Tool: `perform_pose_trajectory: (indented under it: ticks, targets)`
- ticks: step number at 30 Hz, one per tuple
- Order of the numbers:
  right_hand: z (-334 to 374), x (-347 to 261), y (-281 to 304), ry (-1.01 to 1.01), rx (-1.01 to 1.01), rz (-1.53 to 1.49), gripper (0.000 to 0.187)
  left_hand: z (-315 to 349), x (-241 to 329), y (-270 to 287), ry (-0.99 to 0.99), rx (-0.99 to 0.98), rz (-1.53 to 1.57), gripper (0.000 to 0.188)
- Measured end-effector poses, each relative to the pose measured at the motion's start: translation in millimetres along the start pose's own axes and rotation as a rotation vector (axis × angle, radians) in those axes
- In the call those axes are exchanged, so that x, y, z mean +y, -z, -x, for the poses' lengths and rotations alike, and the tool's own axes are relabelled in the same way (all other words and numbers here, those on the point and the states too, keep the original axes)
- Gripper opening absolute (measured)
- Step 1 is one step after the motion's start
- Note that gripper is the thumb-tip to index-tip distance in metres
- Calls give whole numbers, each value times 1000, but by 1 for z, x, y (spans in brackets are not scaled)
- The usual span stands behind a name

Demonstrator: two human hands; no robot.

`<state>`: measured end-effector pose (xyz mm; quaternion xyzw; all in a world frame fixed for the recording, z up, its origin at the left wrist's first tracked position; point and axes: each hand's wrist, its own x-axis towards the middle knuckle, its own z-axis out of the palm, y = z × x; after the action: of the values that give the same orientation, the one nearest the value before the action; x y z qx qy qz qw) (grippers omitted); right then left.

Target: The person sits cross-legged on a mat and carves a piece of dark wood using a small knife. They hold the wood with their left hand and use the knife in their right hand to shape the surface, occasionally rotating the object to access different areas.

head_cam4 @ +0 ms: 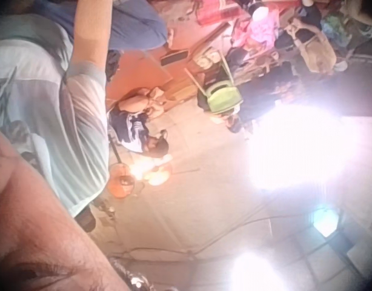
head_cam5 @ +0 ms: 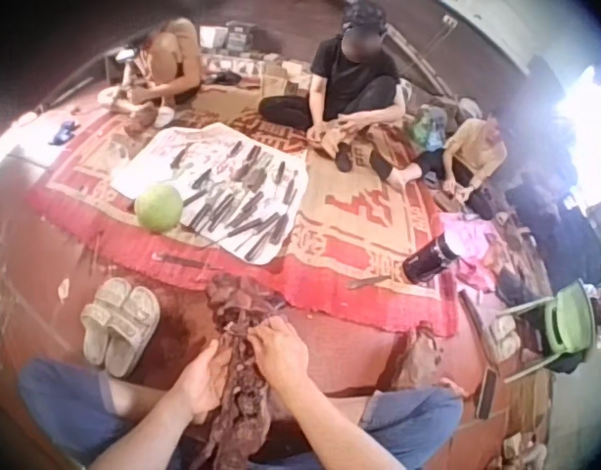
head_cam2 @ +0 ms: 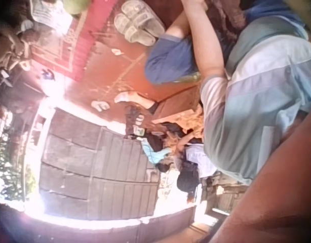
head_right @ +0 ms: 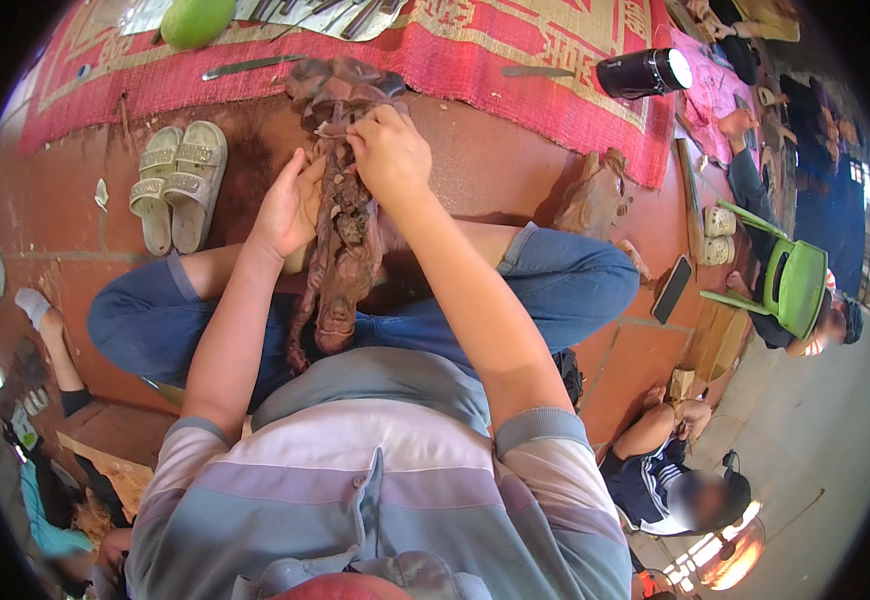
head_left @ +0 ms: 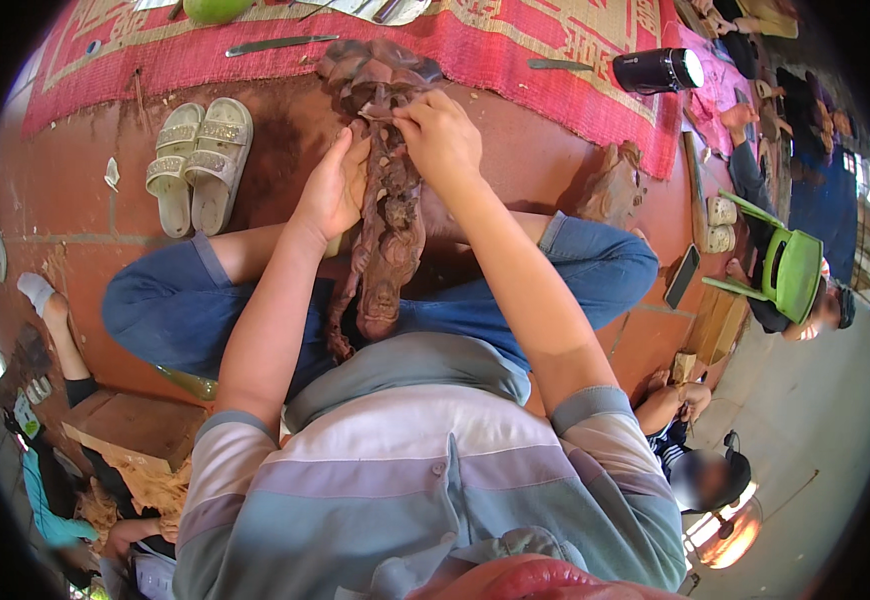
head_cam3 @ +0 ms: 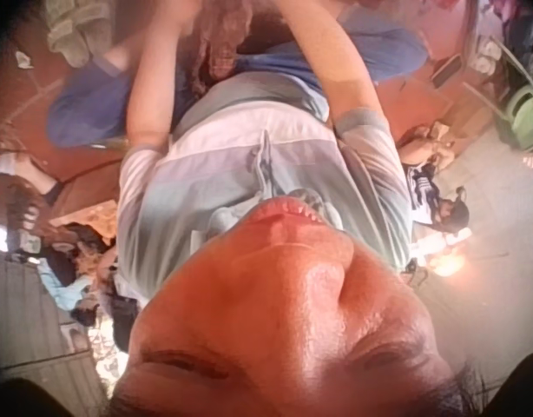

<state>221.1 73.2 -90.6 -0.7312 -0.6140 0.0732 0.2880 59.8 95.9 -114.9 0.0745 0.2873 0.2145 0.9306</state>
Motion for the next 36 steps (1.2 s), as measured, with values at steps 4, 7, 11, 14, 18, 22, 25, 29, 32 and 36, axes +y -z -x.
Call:
perform_pose_trajectory:
  ticks: [4, 7, 11, 14, 18, 22, 25, 29, 32, 36]
  targets:
    - [9, 10, 16, 70, -95, -4, 11, 4, 1, 0, -9, -12, 18, 64]
    - [31, 34, 55, -14, -222, 0, 12, 4, 0, 6, 15, -20, 31, 64]
    - [48, 52, 72, -211, -171, 24, 11, 2, 4, 4, 12, -8, 19, 63]
    - [31, 22, 45, -161, -76, -76, 11, 4, 2, 2, 26, 28, 7, 62]
    - [-3, 1, 0, -28, -59, -45, 11, 2, 0, -4, -6, 11, 25, 64]
    - [11, 10, 24, 15, -192, -56, 13, 4, 1, 0, -8, 22, 29, 64]
    - [33, 23, 66, -82, -317, -98, 13, 2, 3, 5, 37, -32, 17, 65]
    - [26, 22, 60, -129, -183, -117, 12, 4, 2, 1, 46, -11, 12, 66]
    - [-5, 9, 16, -89, -150, -22, 13, 3, 3, -7, 39, 44, -23, 66]
    - [-14, 7, 4, -45, -143, -38, 13, 5, 3, -6, 23, 20, -6, 65]
